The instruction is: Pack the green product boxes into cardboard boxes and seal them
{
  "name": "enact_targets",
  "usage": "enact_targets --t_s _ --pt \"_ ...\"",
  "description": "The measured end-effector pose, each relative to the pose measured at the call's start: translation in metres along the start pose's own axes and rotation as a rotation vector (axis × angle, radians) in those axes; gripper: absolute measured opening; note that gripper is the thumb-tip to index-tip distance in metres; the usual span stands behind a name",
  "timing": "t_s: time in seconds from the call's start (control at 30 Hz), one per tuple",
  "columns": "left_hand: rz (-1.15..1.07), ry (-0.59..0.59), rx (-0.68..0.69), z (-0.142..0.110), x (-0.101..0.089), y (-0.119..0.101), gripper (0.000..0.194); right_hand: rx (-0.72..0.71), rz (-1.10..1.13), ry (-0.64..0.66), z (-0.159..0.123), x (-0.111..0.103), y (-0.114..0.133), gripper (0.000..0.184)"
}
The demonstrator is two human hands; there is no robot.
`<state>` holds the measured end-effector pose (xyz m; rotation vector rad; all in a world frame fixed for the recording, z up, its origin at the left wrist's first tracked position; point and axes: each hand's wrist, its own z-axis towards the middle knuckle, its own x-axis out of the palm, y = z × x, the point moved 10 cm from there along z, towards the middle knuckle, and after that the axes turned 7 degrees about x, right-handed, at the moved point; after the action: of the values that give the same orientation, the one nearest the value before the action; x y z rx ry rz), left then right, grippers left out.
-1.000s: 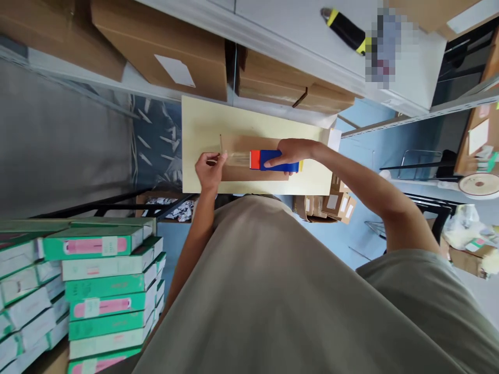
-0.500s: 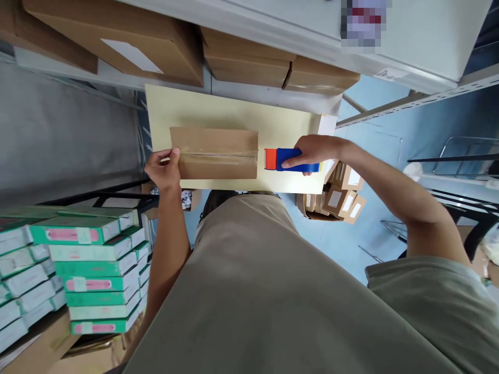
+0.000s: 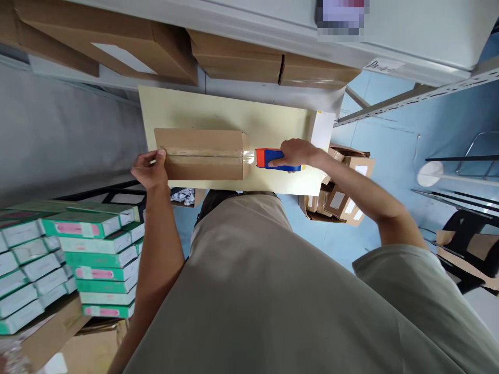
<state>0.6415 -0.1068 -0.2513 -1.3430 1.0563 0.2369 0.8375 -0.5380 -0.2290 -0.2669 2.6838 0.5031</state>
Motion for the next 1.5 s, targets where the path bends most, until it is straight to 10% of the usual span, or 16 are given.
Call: enact_targets --t_s 0.47,0.93,1.27,1.5 --pt "0.046 -0.017 0.006 -0.009 -0.004 -0.010 0.023 0.117 0.152 -0.340 0.037 0.072 0.038 0.055" --pt "0.022 0.149 0.166 -0.008 0.011 0.001 0.010 0.552 0.214 -0.617 0.019 0.136 -0.036 0.041" --pt "0.087 0.451 0.206 -0.006 0.031 0.000 0.039 0.324 0.350 -0.646 -0.009 0.098 0.118 0.066" --pt "-0.006 0.538 0.226 0.002 0.050 0.004 0.067 0.493 0.294 -0.691 0.014 0.088 0.123 0.069"
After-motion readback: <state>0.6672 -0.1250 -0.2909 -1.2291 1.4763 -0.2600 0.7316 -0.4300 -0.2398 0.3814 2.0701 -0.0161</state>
